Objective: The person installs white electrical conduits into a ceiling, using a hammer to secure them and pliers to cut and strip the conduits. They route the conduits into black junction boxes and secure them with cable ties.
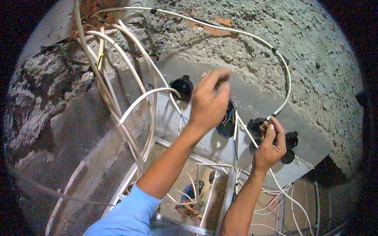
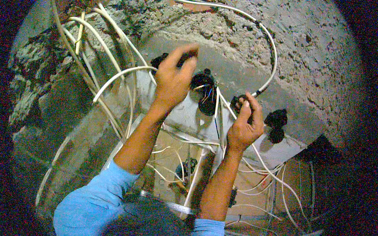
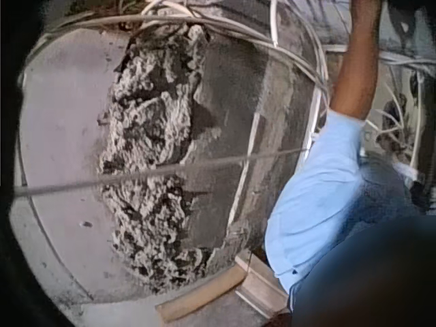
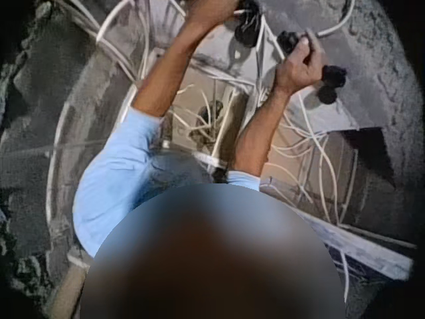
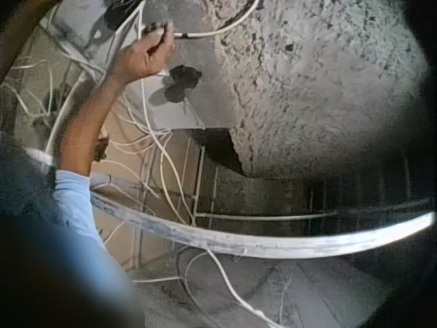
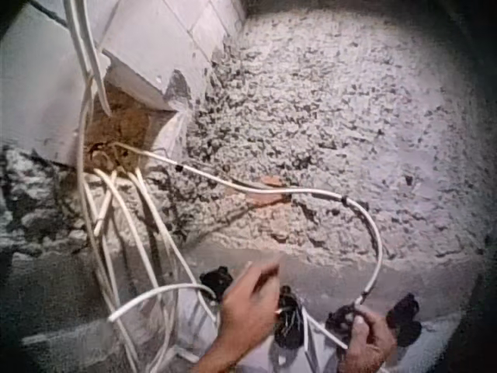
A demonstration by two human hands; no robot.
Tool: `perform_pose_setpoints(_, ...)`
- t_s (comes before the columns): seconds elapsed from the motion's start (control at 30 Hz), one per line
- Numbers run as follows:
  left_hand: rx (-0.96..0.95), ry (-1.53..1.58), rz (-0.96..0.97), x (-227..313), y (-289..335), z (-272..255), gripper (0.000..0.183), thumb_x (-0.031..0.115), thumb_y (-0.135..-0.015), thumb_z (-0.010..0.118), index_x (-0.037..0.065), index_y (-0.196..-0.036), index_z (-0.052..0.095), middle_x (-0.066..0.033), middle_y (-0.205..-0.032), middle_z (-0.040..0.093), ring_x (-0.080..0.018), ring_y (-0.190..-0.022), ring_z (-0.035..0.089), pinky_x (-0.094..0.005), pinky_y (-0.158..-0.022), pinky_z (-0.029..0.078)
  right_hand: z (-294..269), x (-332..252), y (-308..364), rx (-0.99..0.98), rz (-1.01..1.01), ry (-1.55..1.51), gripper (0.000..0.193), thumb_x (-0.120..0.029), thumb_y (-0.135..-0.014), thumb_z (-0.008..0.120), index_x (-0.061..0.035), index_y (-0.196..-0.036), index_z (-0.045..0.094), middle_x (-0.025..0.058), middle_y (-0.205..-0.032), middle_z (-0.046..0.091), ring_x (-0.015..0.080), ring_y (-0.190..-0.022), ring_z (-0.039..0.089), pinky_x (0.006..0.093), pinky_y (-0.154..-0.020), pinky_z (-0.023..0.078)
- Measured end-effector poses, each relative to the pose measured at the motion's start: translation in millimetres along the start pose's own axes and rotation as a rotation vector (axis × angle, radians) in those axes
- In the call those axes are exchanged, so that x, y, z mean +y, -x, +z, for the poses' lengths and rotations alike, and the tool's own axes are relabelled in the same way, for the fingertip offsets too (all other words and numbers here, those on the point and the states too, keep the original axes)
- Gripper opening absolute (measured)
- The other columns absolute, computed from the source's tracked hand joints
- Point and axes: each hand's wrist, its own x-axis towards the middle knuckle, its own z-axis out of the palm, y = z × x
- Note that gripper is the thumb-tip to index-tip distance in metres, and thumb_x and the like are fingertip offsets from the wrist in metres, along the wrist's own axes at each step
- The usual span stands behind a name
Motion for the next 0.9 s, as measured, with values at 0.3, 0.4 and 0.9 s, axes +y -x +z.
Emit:
perform_pose_setpoints(0.3,-1.364,0.666,-0.860,80,249,-135,0.018,0.018,-0.092,0.061,0.001,-0.091,0.063,-0.0030,-0.075,0.062,-0.0133,-0.076,0.056,-0.0299,-0.072,0.048,-101,-28,14,0.196,0.075,0.040,0.024,-0.005,-0.097,0.052,0.0010,-0.117,0.063,0.0056,-0.079,0.063,0.0100,-0.068,0.056,0.0231,-0.061,0.048)
perform_pose_setpoints(0.4,-1.779,0.071,-0.913,61,339,-198,0.023,0.018,-0.089,0.056,-0.001,-0.099,0.066,-0.0136,-0.090,0.068,-0.0259,-0.084,0.064,-0.0401,-0.075,0.052,-122,-34,20,0.250,0.105,0.101,0.026,-0.009,-0.097,0.052,0.0007,-0.119,0.062,0.0066,-0.083,0.062,0.0121,-0.073,0.055,0.0249,-0.064,0.047)
perform_pose_setpoints(0.9,-1.391,-0.846,-1.200,65,467,-306,0.023,0.016,-0.091,0.052,0.000,-0.100,0.066,-0.0230,-0.099,0.066,-0.0363,-0.090,0.065,-0.0487,-0.074,0.052,-121,-50,84,0.157,0.394,0.076,0.031,-0.020,-0.096,0.051,-0.0031,-0.119,0.062,0.0041,-0.075,0.055,0.0134,-0.068,0.051,0.0246,-0.061,0.042)
